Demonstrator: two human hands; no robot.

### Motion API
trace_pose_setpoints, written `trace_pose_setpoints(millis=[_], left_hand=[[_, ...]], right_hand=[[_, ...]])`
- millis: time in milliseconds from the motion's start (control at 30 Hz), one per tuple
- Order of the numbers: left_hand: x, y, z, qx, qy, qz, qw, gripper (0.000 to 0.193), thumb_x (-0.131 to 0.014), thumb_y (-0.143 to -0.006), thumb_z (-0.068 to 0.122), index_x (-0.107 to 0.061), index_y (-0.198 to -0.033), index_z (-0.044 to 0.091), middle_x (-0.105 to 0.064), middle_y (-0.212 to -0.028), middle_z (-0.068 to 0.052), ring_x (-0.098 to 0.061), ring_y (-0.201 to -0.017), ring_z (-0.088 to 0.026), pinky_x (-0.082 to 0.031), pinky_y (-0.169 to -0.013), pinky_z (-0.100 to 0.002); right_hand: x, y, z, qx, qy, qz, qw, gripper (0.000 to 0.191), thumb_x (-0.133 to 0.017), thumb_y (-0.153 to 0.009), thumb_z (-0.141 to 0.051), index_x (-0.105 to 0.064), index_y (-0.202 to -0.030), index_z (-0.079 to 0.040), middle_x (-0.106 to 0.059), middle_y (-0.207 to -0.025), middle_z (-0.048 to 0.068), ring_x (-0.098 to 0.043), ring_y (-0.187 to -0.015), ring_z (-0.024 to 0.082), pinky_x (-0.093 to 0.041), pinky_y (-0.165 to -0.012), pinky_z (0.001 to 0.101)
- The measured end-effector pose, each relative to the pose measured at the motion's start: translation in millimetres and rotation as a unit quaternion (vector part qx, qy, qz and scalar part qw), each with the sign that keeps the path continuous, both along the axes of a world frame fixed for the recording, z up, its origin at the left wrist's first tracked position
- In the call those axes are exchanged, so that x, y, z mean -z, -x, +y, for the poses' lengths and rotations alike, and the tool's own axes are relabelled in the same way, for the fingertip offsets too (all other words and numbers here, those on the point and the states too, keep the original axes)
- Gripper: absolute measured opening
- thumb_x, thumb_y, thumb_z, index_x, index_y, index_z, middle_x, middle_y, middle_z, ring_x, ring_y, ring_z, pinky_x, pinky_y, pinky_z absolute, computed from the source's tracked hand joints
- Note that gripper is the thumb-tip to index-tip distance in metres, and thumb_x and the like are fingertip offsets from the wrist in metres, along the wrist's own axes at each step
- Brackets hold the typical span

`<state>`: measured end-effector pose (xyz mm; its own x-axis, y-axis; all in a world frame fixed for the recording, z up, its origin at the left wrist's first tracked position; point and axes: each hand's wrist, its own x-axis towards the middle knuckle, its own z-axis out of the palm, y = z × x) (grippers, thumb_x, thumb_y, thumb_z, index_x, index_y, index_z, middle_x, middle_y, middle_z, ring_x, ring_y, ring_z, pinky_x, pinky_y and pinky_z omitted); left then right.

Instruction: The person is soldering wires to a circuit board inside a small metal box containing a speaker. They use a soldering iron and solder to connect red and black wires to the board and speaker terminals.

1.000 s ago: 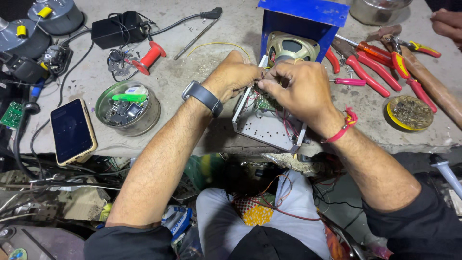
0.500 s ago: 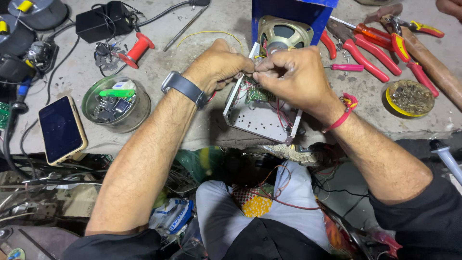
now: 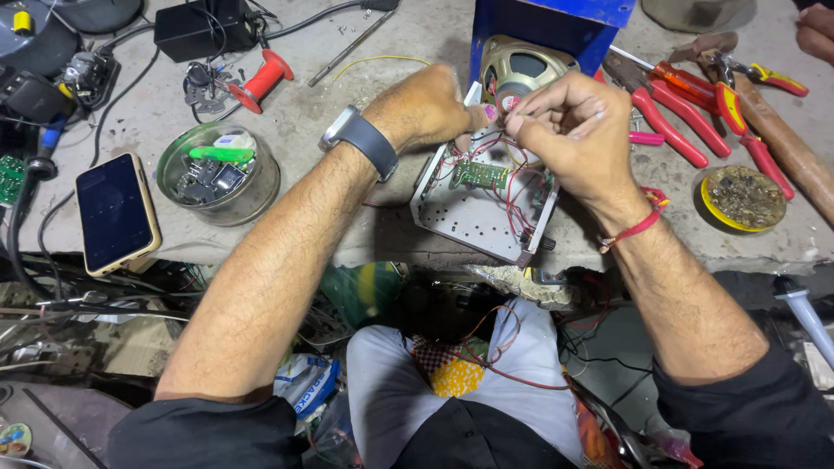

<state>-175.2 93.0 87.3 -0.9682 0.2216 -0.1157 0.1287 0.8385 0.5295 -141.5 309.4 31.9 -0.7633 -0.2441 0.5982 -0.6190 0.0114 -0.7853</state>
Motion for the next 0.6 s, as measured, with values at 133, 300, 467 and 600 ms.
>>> trace_pose_setpoints(millis=[133, 300, 467, 600], left_hand=[[-1.9, 3.8, 7.3, -0.013, -0.063, -0.07, 0.995, 0.026, -0.075, -0.082, 0.026, -0.075, -0.085, 0.0, -0.077, -0.075, -0.009, -0.076, -0.076, -0.018, -0.06, -0.072, -0.035], [8.2, 6.3, -3.3, -0.053, -0.193, -0.078, 0.977, 0.024, -0.084, -0.073, 0.015, -0.068, -0.08, -0.001, -0.065, -0.066, -0.008, -0.059, -0.06, -0.018, -0.045, -0.056, -0.039], [20.1, 0.7, -19.8, -0.015, -0.179, 0.041, 0.983, 0.015, -0.082, -0.069, 0.011, -0.071, -0.071, 0.001, -0.07, -0.065, -0.007, -0.063, -0.057, -0.012, -0.052, -0.055, -0.032], [26.5, -15.0, -21.1, 0.014, -0.169, 0.126, 0.977, 0.015, -0.079, -0.075, 0.017, -0.074, -0.071, 0.003, -0.069, -0.061, -0.004, -0.065, -0.056, -0.01, -0.053, -0.054, -0.03]], right_hand=[[-3.8, -3.9, -4.7, -0.084, -0.008, -0.006, 0.996, 0.012, -0.076, -0.101, -0.003, -0.067, -0.106, 0.004, -0.075, -0.108, 0.012, -0.072, -0.096, 0.01, -0.061, -0.088, 0.0252], [-15.4, -4.2, -20.2, -0.013, -0.008, -0.079, 0.997, 0.014, -0.079, -0.097, -0.003, -0.068, -0.1, 0.005, -0.074, -0.09, 0.01, -0.072, -0.079, 0.011, -0.062, -0.072, 0.0245], [-32.5, 2.7, -30.7, 0.111, -0.156, -0.104, 0.976, 0.012, -0.08, -0.095, -0.004, -0.073, -0.09, 0.004, -0.071, -0.072, 0.008, -0.069, -0.06, 0.01, -0.055, -0.052, 0.0238], [-37.2, 1.9, -43.6, 0.134, -0.181, -0.054, 0.973, 0.009, -0.079, -0.094, -0.004, -0.074, -0.091, 0.002, -0.073, -0.074, 0.007, -0.07, -0.063, 0.009, -0.056, -0.054, 0.0232]])
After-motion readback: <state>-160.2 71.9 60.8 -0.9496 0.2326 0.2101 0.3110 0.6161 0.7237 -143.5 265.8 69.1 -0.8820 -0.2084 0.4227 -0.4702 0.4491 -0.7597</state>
